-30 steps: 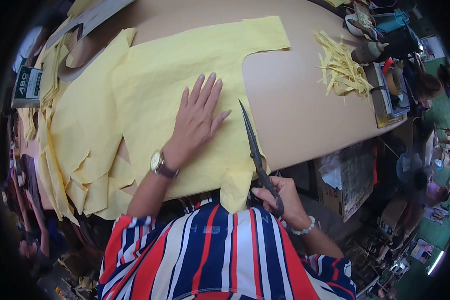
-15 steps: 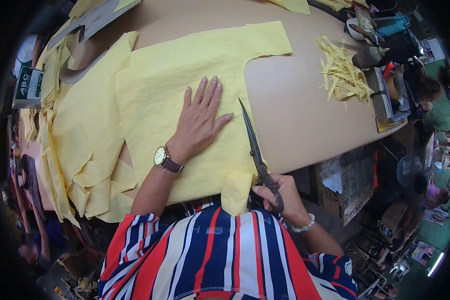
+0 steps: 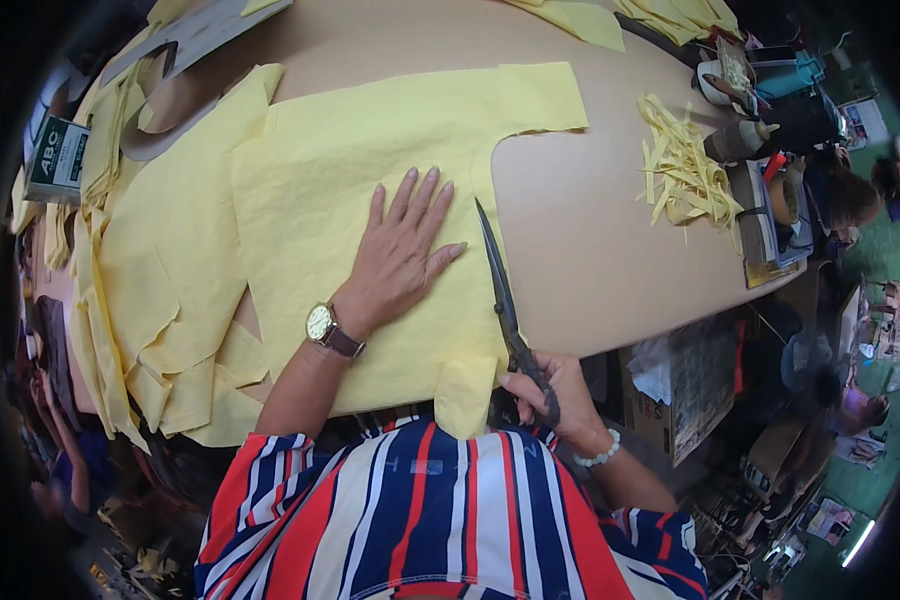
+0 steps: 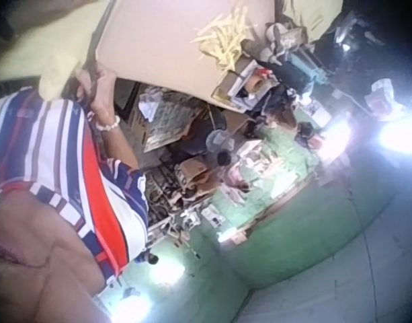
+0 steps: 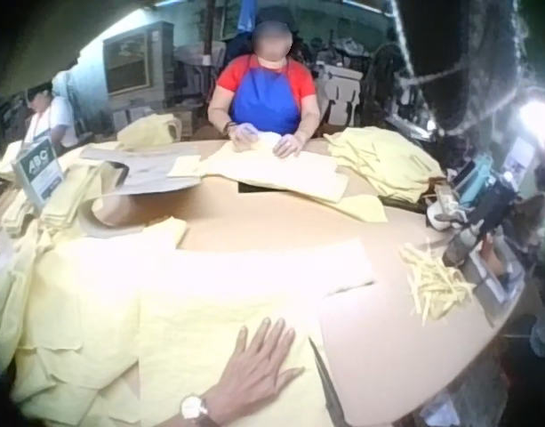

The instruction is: The person trims and cuts fabric pieces along the edges using shears.

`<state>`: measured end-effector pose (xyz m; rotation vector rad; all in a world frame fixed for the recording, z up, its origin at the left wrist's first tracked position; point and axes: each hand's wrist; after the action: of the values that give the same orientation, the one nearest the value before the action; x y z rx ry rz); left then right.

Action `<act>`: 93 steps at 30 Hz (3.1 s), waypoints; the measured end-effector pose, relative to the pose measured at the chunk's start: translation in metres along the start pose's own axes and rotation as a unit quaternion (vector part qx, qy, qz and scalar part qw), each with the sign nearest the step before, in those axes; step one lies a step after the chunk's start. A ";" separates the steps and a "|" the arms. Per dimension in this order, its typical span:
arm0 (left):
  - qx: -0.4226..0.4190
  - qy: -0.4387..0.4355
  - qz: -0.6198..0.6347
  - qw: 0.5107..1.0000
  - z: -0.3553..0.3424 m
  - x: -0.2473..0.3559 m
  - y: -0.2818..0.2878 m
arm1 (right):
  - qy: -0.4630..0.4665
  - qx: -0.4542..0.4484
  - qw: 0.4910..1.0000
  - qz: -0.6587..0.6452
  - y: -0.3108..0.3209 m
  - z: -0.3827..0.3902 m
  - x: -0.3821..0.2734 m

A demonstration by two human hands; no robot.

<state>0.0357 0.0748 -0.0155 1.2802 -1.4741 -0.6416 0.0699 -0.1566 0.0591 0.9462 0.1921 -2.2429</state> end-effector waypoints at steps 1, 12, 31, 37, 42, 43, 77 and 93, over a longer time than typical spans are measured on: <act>0.001 0.000 0.002 1.000 0.000 0.000 0.000 | 0.001 0.000 1.000 0.002 0.002 0.000 0.002; -0.002 0.001 0.003 1.000 0.001 0.000 0.001 | 0.012 0.007 1.000 -0.018 -0.004 -0.008 -0.012; 0.000 0.004 0.017 1.000 0.003 -0.002 -0.002 | 0.017 -0.003 1.000 -0.016 -0.001 -0.018 -0.016; 0.000 0.005 0.021 1.000 0.002 -0.003 -0.002 | 0.030 -0.011 0.999 0.007 0.000 -0.016 -0.014; 0.000 0.007 0.021 1.000 0.003 -0.003 0.000 | 0.010 0.002 1.000 -0.028 -0.009 -0.019 -0.018; 0.001 0.007 0.024 1.000 0.003 -0.003 0.000 | 0.010 0.002 1.000 -0.029 -0.009 -0.020 -0.017; 0.035 -0.015 -0.045 0.998 -0.066 -0.048 -0.011 | 0.048 0.006 0.990 -0.132 -0.038 -0.027 -0.012; 0.073 0.007 -0.043 0.996 -0.063 -0.049 -0.017 | 0.047 -0.002 0.988 -0.148 -0.037 -0.037 -0.009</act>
<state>0.0945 0.1294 -0.0269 1.4635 -1.4830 -0.5892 0.0719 -0.1104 0.0342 1.0824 0.4028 -2.4663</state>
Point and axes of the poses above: each hand's wrist, its own z-axis away from the middle knuckle, its own y-axis out of the back of the hand, x = y × z, and after that the axes turned 9 degrees about x, right-handed
